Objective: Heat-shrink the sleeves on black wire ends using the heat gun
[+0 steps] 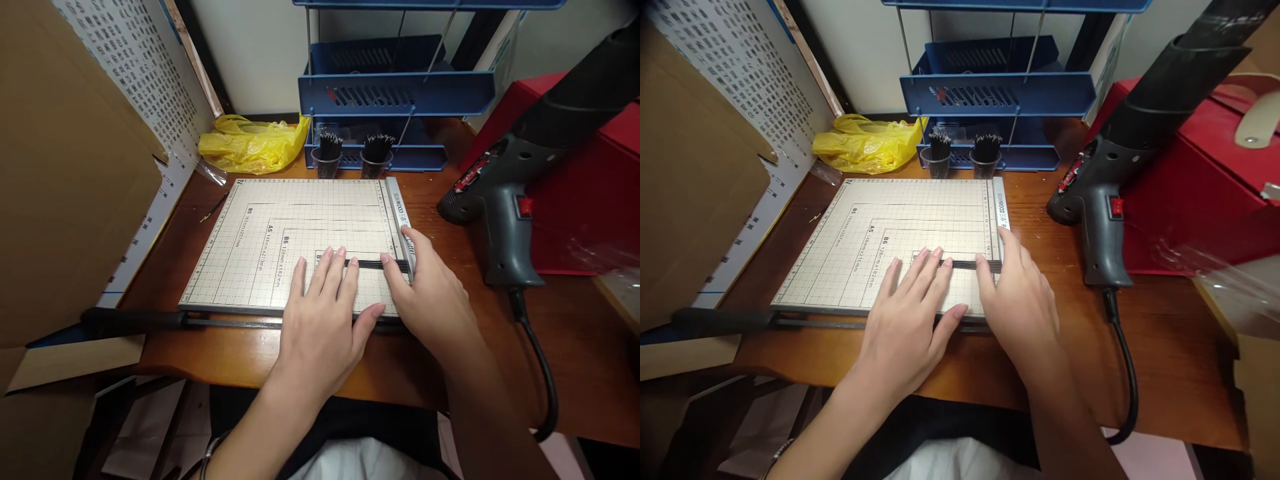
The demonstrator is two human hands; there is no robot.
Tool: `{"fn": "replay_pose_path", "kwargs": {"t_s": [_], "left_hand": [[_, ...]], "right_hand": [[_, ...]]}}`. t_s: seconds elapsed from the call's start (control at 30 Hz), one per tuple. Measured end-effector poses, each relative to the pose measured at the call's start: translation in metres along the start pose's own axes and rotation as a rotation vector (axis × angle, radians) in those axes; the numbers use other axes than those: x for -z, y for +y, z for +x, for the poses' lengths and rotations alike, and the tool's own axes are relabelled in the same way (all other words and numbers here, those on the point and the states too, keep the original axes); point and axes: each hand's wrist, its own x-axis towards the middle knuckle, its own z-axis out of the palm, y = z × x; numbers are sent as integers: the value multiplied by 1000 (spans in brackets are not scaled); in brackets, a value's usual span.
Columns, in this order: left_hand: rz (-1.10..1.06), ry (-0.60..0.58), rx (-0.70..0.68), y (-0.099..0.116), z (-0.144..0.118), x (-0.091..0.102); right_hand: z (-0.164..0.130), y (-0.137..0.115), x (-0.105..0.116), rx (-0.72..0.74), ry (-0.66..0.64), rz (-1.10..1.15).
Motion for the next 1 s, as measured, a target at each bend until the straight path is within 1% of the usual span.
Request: {"fn": "replay_pose_path", "kwargs": {"t_s": [0.13,0.4,0.57,0.7,0.9,1.0], "left_hand": [[25,23,-33,0,-1,-3],[19,25,-66,4,4,-5],[-22,-1,-114,9,9,-6],[-42,-13,-113,10,13,-4],[-85,12,-66,1,10,3],[-85,10,-74,0,8,4]], "right_hand": [[0,1,-1,-6,8,6],[2,-1,0,-27,-16,12],[2,-1,2,-32,-25,25],[2,-1,1,-29,-26,37],[2,0,1,-29,-18,44],[2,0,1,-25,-15,51]]}}
